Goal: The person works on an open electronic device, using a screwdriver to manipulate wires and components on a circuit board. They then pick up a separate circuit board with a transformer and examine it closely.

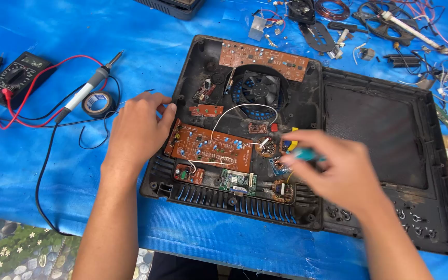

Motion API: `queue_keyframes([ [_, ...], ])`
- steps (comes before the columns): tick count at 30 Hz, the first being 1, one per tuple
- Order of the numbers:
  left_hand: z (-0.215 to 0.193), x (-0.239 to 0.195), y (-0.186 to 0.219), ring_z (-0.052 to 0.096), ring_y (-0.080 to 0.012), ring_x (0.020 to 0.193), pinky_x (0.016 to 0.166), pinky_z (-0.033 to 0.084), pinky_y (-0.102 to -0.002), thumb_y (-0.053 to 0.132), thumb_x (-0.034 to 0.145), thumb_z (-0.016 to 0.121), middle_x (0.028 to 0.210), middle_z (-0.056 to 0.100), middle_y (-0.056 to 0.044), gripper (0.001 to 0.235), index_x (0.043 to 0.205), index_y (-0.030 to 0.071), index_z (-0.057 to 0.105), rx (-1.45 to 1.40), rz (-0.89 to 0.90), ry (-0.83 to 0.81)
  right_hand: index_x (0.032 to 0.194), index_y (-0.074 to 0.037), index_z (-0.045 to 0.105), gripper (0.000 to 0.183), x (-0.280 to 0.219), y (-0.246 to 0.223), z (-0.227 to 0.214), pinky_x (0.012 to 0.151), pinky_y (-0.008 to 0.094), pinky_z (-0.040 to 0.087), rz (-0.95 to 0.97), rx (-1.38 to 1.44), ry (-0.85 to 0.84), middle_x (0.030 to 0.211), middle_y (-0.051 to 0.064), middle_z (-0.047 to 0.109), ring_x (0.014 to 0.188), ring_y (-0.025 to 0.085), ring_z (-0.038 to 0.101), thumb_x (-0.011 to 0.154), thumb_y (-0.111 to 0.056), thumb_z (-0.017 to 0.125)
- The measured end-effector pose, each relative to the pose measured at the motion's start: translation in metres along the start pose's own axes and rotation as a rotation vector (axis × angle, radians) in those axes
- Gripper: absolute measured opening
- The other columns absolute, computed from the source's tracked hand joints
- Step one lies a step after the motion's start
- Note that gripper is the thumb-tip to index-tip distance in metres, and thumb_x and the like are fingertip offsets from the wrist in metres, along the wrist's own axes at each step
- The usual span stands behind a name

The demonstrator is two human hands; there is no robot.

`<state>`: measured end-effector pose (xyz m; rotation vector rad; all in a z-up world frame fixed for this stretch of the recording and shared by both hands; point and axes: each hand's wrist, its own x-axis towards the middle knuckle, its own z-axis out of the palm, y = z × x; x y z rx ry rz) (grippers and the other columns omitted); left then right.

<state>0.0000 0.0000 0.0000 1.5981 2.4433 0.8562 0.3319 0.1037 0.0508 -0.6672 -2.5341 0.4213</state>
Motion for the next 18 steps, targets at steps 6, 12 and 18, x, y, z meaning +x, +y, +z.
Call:
queue_keyframes([
  [6,0.0,-0.001,0.001,0.066,-0.0421,0.093,0.066,0.05,-0.058,0.029,0.102,0.058,0.102,0.073,-0.013,0.028,0.11,0.009,0.076,-0.001,-0.005,0.011,0.111,-0.003,0.068,0.006,-0.037,0.056,-0.017,0.065,0.029,0.035,0.222,-0.048,0.471,0.092,0.007,0.061,0.068,0.012,0.043,0.107,-0.006,0.066],
  [12,0.003,0.002,-0.003,0.064,-0.0492,0.091,0.068,0.047,-0.063,0.028,0.101,0.057,0.101,0.071,-0.019,0.026,0.104,0.01,0.076,0.041,0.029,0.055,0.124,0.006,0.062,0.03,-0.055,0.09,-0.011,0.089,0.042,0.045,0.115,-0.122,0.447,0.1,0.017,0.064,0.093,0.03,0.063,0.12,-0.019,0.045],
  [18,0.028,0.014,-0.021,0.065,-0.0508,0.084,0.069,0.047,-0.063,0.027,0.1,0.055,0.089,0.072,-0.024,0.03,0.086,0.006,0.072,0.052,0.08,0.135,0.132,0.009,0.064,0.018,-0.064,0.095,-0.002,0.094,0.043,0.049,0.061,-0.208,0.485,0.122,0.024,0.064,0.103,0.034,0.061,0.119,0.002,0.075],
])
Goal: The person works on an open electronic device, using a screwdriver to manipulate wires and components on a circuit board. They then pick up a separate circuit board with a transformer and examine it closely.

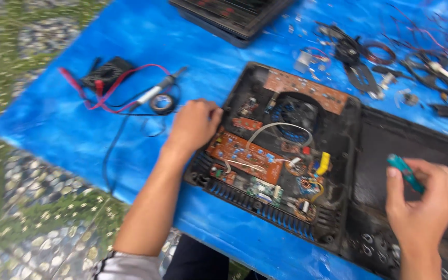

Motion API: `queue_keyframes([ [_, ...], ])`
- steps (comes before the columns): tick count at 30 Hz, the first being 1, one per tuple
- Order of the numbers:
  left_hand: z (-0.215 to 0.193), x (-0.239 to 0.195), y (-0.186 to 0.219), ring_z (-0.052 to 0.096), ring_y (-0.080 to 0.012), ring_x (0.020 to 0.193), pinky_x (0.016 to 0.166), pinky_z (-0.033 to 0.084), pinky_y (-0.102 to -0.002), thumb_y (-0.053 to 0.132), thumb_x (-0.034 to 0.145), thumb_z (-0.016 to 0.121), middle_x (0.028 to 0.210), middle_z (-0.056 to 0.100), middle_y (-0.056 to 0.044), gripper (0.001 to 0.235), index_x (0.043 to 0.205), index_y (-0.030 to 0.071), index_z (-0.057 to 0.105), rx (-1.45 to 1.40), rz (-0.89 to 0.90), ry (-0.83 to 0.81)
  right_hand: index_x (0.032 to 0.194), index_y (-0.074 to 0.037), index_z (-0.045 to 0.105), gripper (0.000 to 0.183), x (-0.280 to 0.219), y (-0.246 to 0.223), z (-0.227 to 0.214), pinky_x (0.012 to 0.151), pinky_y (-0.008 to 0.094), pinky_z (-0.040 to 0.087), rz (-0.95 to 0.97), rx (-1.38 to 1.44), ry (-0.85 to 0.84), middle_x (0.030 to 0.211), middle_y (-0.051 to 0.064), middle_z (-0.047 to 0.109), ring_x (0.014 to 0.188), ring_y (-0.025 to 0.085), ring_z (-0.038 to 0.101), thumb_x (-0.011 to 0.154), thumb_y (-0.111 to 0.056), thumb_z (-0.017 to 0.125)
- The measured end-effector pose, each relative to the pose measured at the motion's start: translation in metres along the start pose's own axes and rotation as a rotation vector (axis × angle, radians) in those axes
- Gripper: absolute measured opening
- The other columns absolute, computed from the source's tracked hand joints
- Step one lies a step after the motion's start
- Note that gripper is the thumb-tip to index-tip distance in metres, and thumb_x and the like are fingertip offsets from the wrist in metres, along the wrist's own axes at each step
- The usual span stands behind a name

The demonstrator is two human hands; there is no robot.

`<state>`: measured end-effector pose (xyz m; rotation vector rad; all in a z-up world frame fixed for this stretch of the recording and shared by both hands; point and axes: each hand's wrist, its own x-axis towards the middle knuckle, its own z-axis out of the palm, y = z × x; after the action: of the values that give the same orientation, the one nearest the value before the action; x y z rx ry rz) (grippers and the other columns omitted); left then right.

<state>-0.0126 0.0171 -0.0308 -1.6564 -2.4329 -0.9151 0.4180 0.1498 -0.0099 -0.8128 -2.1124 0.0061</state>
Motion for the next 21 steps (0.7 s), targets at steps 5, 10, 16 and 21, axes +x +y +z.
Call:
queue_keyframes([
  [5,-0.006,0.0,0.004,0.064,-0.0501,0.083,0.063,0.047,-0.061,0.026,0.101,0.055,0.087,0.069,-0.021,0.029,0.088,0.006,0.07,-0.043,-0.056,-0.015,0.127,0.009,0.067,0.021,-0.007,0.018,0.02,0.101,0.042,0.049,-0.076,-0.032,-0.009,0.121,0.022,0.066,0.104,0.033,0.059,0.117,0.002,0.083],
  [10,-0.014,-0.003,0.006,0.056,-0.0431,0.066,0.051,0.039,-0.055,0.024,0.106,0.056,0.078,0.06,-0.015,0.032,0.082,0.005,0.065,-0.127,-0.039,-0.054,0.128,0.007,0.072,0.016,-0.012,0.026,0.031,0.097,0.04,0.052,-0.051,-0.094,-0.002,0.115,0.019,0.066,0.105,0.031,0.06,0.12,-0.002,0.082],
  [16,-0.011,-0.001,0.008,0.061,-0.0463,0.075,0.058,0.043,-0.059,0.028,0.104,0.057,0.08,0.064,-0.014,0.032,0.081,0.007,0.065,-0.123,-0.062,-0.058,0.131,0.006,0.071,0.02,-0.004,0.009,0.02,0.1,0.043,0.05,-0.034,-0.079,-0.033,0.122,0.02,0.069,0.107,0.036,0.062,0.118,-0.008,0.064],
  [21,-0.01,-0.003,0.004,0.058,-0.0495,0.069,0.054,0.039,-0.061,0.029,0.105,0.056,0.076,0.058,-0.019,0.036,0.079,0.005,0.063,-0.093,-0.001,0.017,0.126,0.007,0.072,0.014,-0.003,0.006,0.011,0.101,0.044,0.048,-0.04,-0.075,-0.089,0.117,0.021,0.068,0.105,0.035,0.061,0.116,-0.001,0.076],
])
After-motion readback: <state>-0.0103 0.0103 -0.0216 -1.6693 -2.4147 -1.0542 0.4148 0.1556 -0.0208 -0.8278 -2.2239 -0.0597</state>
